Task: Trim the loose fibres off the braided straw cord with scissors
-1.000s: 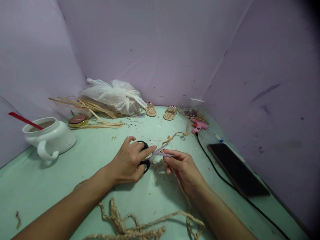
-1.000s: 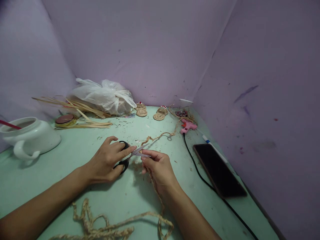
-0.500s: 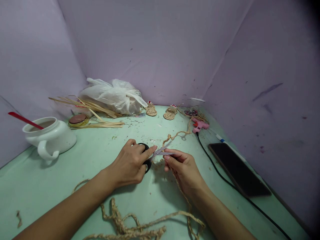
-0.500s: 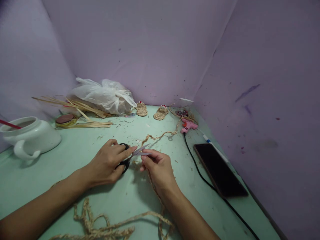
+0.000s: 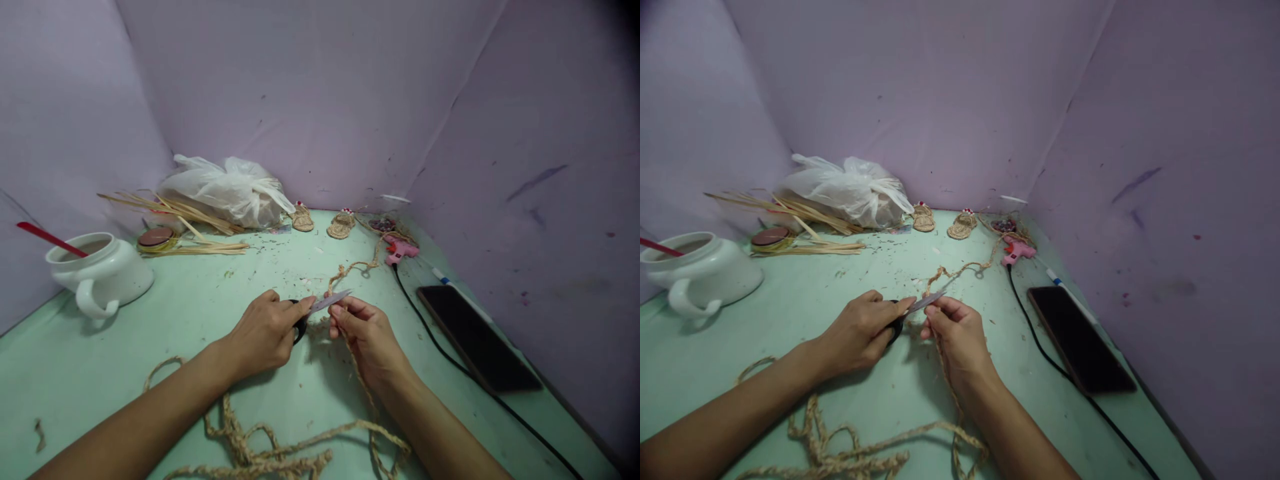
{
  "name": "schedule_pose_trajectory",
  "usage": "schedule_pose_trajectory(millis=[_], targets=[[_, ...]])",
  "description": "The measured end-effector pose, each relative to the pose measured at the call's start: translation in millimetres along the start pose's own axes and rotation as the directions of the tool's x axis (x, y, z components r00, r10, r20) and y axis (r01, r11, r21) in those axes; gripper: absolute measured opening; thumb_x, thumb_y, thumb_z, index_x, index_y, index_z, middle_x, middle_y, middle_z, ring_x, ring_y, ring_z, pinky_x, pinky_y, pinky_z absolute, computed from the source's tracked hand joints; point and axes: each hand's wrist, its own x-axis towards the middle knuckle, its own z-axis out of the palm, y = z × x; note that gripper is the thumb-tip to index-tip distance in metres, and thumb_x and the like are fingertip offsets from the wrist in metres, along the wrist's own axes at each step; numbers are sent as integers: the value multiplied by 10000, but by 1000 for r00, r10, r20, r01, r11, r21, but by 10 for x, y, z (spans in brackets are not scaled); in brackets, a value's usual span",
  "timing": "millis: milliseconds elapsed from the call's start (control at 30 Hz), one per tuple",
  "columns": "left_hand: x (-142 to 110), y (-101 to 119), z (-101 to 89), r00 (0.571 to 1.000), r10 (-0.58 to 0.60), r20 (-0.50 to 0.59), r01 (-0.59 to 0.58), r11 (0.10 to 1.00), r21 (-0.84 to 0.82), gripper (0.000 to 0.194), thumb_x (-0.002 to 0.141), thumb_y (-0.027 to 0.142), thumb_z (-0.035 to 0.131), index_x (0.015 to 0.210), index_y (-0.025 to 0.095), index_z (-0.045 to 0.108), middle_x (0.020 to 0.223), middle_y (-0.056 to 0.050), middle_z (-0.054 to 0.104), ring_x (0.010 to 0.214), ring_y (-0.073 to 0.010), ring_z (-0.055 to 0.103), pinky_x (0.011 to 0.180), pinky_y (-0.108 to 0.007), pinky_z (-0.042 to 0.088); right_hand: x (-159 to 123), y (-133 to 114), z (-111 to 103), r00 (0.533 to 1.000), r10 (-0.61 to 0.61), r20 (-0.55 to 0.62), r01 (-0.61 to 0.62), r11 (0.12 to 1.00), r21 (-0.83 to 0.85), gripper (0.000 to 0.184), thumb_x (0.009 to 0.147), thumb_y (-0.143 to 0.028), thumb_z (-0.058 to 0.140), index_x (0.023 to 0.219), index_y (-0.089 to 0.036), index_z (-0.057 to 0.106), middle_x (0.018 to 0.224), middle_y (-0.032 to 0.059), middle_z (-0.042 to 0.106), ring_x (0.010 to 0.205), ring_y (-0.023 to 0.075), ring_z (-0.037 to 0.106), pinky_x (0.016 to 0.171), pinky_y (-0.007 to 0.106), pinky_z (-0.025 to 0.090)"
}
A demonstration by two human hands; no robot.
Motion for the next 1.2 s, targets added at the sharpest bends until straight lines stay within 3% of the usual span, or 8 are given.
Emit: schedule_pose_trajectory(millis=[100, 200, 300, 600, 767, 1000, 1133, 1200], targets=[[29, 21, -27, 978, -153, -139, 113, 959, -259, 397, 684, 85, 446, 1052, 201, 540, 800, -16, 651, 691, -147, 557, 710, -301, 397, 13, -4, -3, 996, 42, -83, -37, 997, 63, 195, 476, -154, 726, 656, -139, 654, 512, -30, 573, 428, 74, 482, 451, 216, 436], [75, 40, -50, 863, -463, -203, 293, 785, -545, 289, 690, 173, 527, 977, 167, 560, 757, -18, 633, 671, -140, 557, 657, -261, 424, 9, 0, -5, 992, 74, -100, -68, 995, 67, 211, 473, -143, 720, 671, -141, 647, 520, -33, 563, 436, 78, 479, 467, 245, 479], [118, 65, -62, 765, -633, -119, 337, 551, -764, 315, 659, 232, 601, 957, 149, 540, 680, 6, 589, 620, -124, 544, 576, -224, 426, -18, 15, 16, 991, 104, -89, -106, 994, -22, 163, 490, -141, 686, 641, -141, 624, 460, -50, 524, 395, 71, 450, 421, 233, 465], [175, 81, -129, 721, -631, 287, 415, 61, -908, 382, 621, 390, 657, 867, 117, 555, 596, -28, 601, 425, -60, 433, 430, -185, 318, -125, 176, 70, 967, 248, 55, -210, 903, -374, 94, 478, -103, 543, 546, -161, 573, 396, -75, 457, 320, 52, 362, 298, 180, 358], [221, 87, -125, 715, -503, 487, 454, -196, -869, 347, 529, 200, 706, 830, 118, 553, 563, -29, 600, 407, -60, 436, 431, -190, 304, -186, 271, 40, 933, 297, 202, -171, 862, -477, 157, 483, -62, 488, 562, -172, 568, 393, -93, 427, 318, 40, 322, 310, 169, 324], [204, 49, -63, 711, -660, 244, 196, -147, -970, 397, 511, 97, 680, 851, 179, 492, 578, 40, 582, 473, -65, 488, 493, -184, 356, -169, 189, 81, 953, 236, 192, -173, 939, -297, 145, 493, -90, 588, 613, -165, 555, 584, -16, 603, 459, 93, 501, 440, 211, 407], [196, 60, -54, 725, -655, 212, 175, -123, -977, 391, 519, 103, 686, 845, 175, 482, 603, 40, 581, 493, -76, 516, 518, -204, 389, -151, 179, 100, 935, 293, 198, -250, 943, -218, 208, 588, -290, 675, 712, -135, 614, 610, 15, 596, 474, 102, 502, 474, 251, 432], [207, 89, -55, 699, -689, 191, 183, -86, -979, 392, 515, 96, 684, 838, 173, 474, 595, 43, 577, 497, -74, 515, 516, -198, 389, -163, 191, 86, 962, 220, 161, -172, 948, -270, 215, 627, -345, 664, 651, -138, 611, 538, -1, 562, 432, 93, 471, 447, 241, 401]])
